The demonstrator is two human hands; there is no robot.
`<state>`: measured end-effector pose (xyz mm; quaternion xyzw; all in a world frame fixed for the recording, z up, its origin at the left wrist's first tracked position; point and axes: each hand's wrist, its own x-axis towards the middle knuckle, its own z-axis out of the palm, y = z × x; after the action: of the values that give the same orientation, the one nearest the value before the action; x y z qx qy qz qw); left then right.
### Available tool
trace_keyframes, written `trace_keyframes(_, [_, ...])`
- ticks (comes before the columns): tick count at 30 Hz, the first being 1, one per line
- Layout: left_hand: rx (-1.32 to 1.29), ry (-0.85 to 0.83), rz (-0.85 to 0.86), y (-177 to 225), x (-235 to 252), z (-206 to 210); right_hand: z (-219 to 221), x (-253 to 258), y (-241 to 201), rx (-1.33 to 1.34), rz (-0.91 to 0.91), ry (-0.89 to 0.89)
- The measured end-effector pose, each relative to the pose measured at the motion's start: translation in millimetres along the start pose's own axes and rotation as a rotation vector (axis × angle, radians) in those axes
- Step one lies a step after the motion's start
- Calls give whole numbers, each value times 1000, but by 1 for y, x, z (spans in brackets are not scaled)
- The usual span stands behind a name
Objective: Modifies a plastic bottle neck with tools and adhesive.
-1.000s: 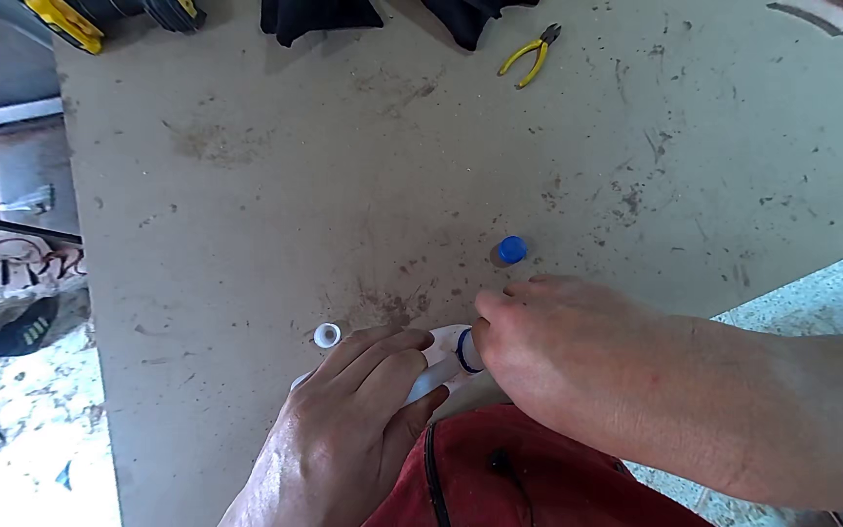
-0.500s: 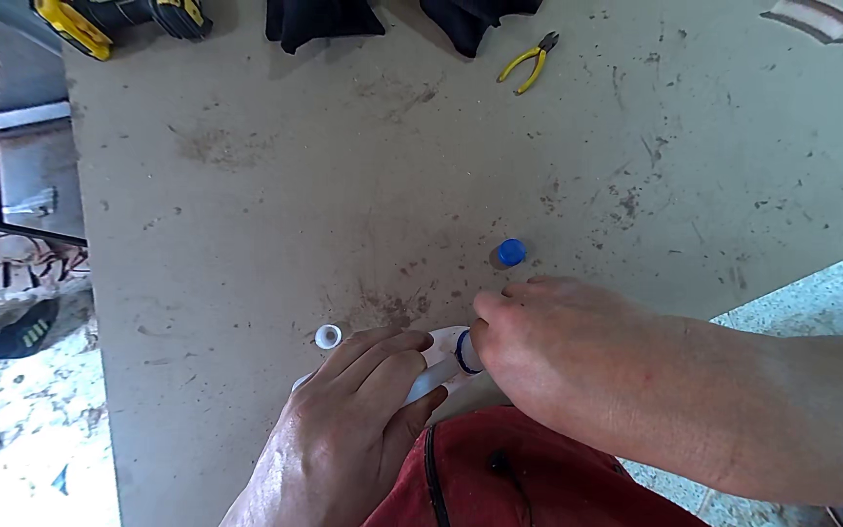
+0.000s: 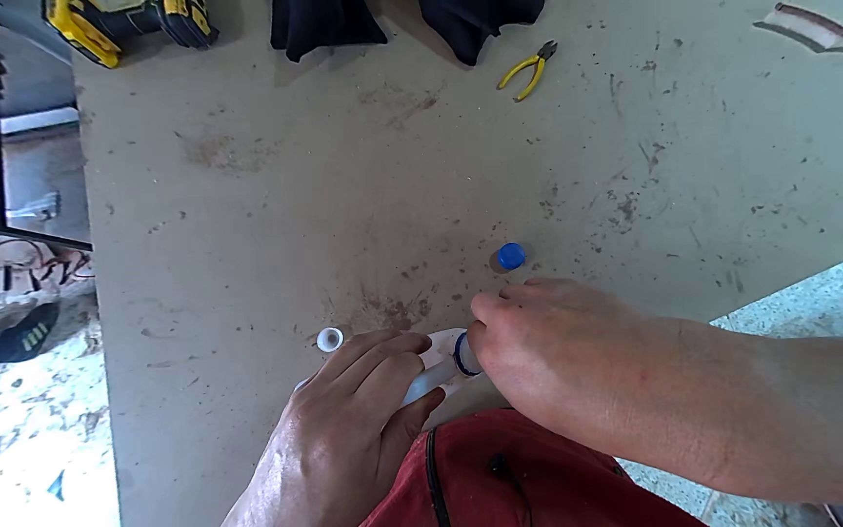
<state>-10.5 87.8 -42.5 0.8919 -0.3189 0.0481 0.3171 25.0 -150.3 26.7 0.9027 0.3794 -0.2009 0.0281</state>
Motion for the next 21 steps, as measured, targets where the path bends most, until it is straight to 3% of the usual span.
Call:
trace_keyframes(8, [-13, 17, -22, -2, -4, -3, -12, 0, 0, 20, -5, -13])
trace_keyframes(13, [-64, 46, -66, -8, -14, -9, -2, -5, 9, 71, -35, 177])
trace_keyframes(21, [-215, 141, -120, -31, -47, -22, 32, -5, 20, 599, 29, 374])
